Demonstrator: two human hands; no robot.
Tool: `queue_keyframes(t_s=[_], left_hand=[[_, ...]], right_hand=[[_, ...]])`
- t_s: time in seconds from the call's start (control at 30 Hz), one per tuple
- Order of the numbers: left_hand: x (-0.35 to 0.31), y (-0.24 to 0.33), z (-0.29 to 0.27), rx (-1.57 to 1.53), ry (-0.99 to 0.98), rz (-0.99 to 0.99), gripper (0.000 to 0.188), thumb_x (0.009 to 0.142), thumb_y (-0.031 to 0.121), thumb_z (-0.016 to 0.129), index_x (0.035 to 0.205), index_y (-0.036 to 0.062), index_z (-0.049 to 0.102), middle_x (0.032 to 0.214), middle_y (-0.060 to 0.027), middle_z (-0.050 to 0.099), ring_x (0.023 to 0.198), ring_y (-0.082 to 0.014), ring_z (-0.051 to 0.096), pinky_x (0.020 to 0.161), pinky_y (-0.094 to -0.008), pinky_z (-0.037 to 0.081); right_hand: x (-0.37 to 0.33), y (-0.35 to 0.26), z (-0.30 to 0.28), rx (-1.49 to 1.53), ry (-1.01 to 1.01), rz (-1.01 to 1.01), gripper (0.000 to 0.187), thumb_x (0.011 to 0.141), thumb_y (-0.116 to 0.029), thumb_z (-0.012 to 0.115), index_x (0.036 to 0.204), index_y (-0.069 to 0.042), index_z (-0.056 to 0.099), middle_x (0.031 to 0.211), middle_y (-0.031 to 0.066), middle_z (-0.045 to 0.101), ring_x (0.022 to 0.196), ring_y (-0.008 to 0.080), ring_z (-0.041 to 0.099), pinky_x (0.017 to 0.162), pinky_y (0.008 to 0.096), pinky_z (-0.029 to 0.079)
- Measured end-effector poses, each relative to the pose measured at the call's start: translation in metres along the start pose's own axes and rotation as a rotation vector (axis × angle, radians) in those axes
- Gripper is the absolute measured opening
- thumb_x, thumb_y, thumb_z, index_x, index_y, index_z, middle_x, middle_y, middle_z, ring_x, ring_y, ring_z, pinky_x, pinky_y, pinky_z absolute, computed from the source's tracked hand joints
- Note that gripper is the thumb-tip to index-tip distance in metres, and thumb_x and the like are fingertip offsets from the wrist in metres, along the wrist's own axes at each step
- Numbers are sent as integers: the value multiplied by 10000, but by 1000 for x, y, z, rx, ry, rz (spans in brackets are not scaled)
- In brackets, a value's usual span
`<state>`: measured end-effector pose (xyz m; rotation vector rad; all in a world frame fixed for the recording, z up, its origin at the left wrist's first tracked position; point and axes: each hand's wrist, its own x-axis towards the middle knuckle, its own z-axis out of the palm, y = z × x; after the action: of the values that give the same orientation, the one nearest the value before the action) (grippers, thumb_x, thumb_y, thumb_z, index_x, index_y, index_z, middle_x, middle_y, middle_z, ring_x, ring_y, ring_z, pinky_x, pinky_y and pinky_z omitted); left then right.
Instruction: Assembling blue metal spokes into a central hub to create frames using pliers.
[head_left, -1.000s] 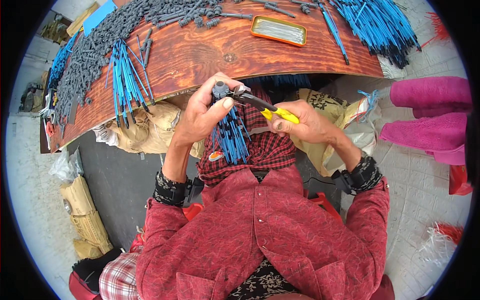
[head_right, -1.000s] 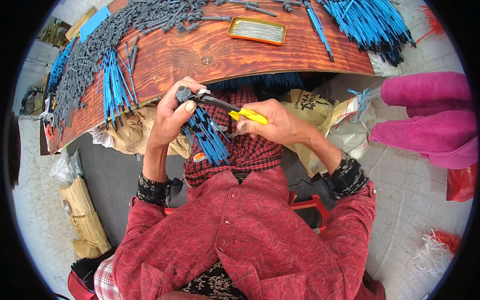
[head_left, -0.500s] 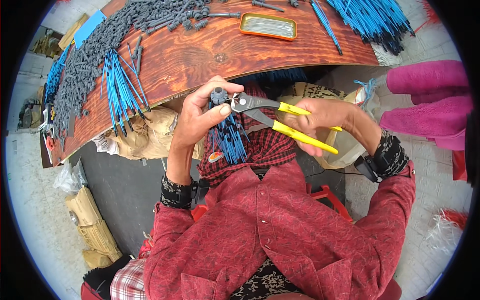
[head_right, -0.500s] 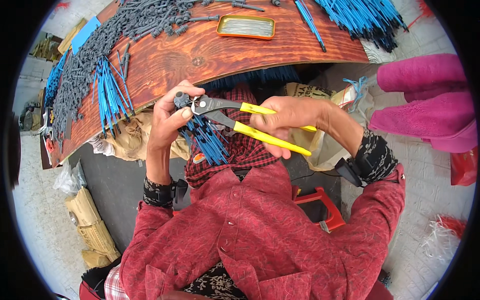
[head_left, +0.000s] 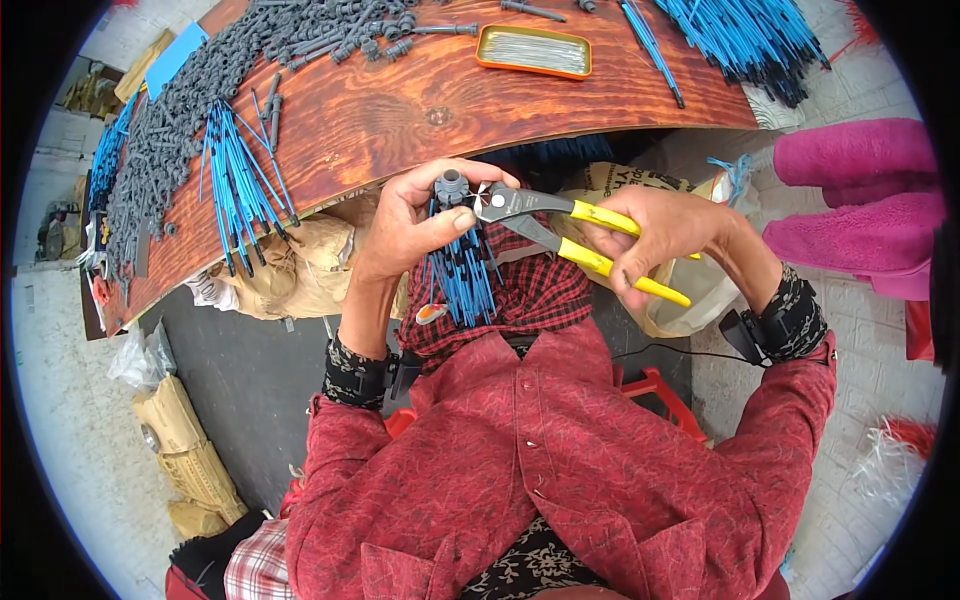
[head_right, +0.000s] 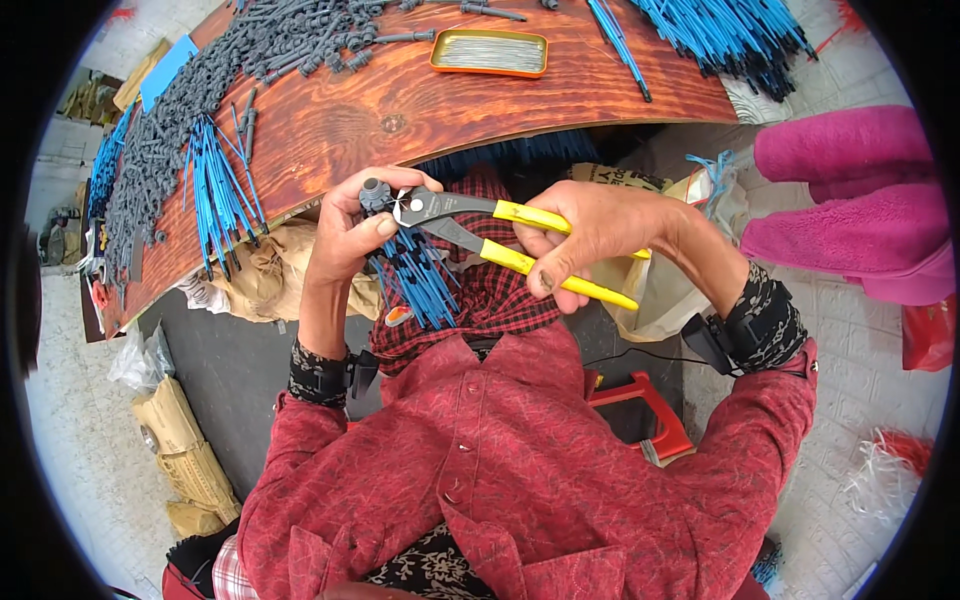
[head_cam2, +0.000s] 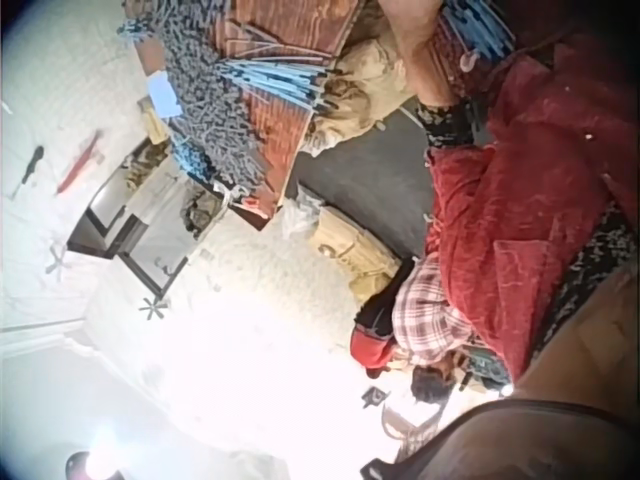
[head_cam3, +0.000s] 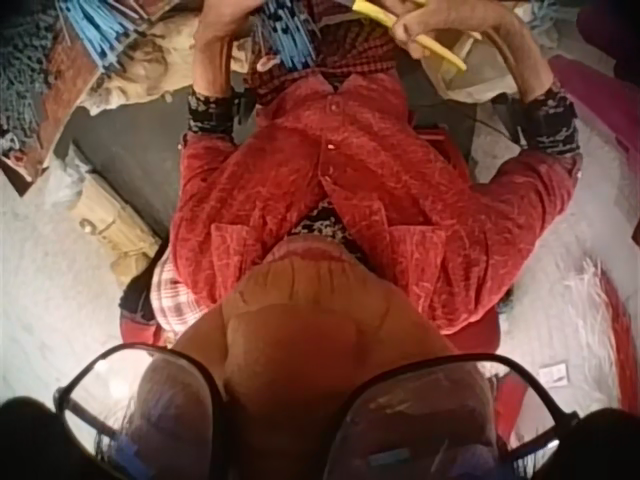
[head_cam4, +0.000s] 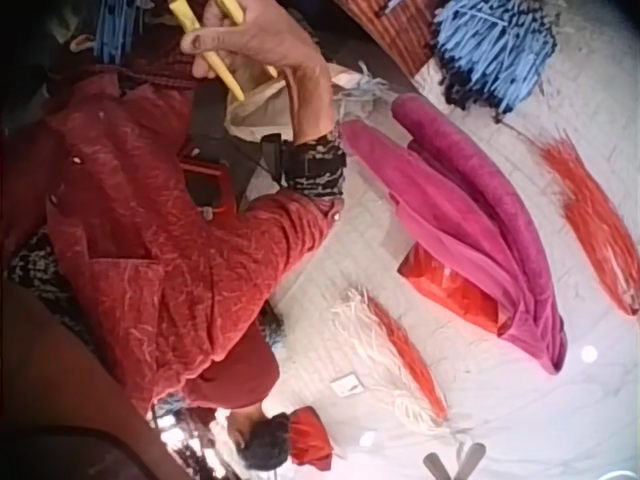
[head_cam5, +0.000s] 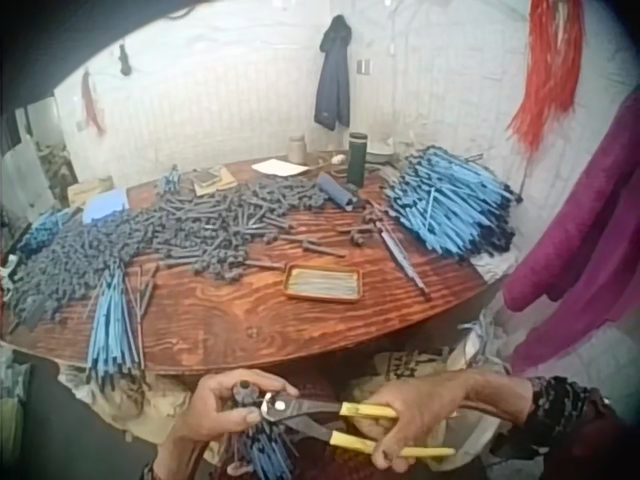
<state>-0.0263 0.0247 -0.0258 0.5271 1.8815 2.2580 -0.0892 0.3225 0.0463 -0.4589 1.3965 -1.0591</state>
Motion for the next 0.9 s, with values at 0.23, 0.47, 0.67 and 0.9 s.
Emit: queue_keyframes(t_s=[0.23, 0.47, 0.67, 0.9], left_hand=[[4, -3, -2, -44, 70, 21, 447, 886, 205, 738, 1260, -21, 644, 1214, -139, 705, 1140, -194, 645, 1043, -360, 475], [3, -2, 0, -3, 118, 9, 483, 888, 232, 743, 1284, -23, 636, 1252, -139, 694, 1149, -191, 642, 1044, -361, 478], [-1, 2, -3, -13, -26, 1, 491, 859, 235, 767, 1270, -13, 660, 1235, -114, 699, 1126, -174, 644, 1026, -354, 481], [-4, -5, -1, 11, 112, -48, 563, 782, 300, 798, 1220, -23, 656, 1149, -142, 713, 1068, -220, 677, 982, -370, 510]], right_hand=[[-4, -1, 14, -744, 587, -276, 560, 694, -336, 895, 1069, -42, 601, 792, 67, 655, 724, 218, 648, 661, 377, 504], [-16, -13, 23, -1502, 1008, -624, 344, 908, -276, 692, 1152, -42, 629, 984, 102, 687, 754, 212, 697, 670, 324, 554], [-18, -11, 13, 135, 94, 100, 551, 1041, -512, 474, 1088, 14, 630, 806, 130, 722, 605, 173, 688, 571, 290, 560], [-25, -21, 29, -621, 477, -121, 539, 714, -294, 886, 1051, -23, 565, 714, 87, 671, 671, 216, 699, 626, 369, 522]])
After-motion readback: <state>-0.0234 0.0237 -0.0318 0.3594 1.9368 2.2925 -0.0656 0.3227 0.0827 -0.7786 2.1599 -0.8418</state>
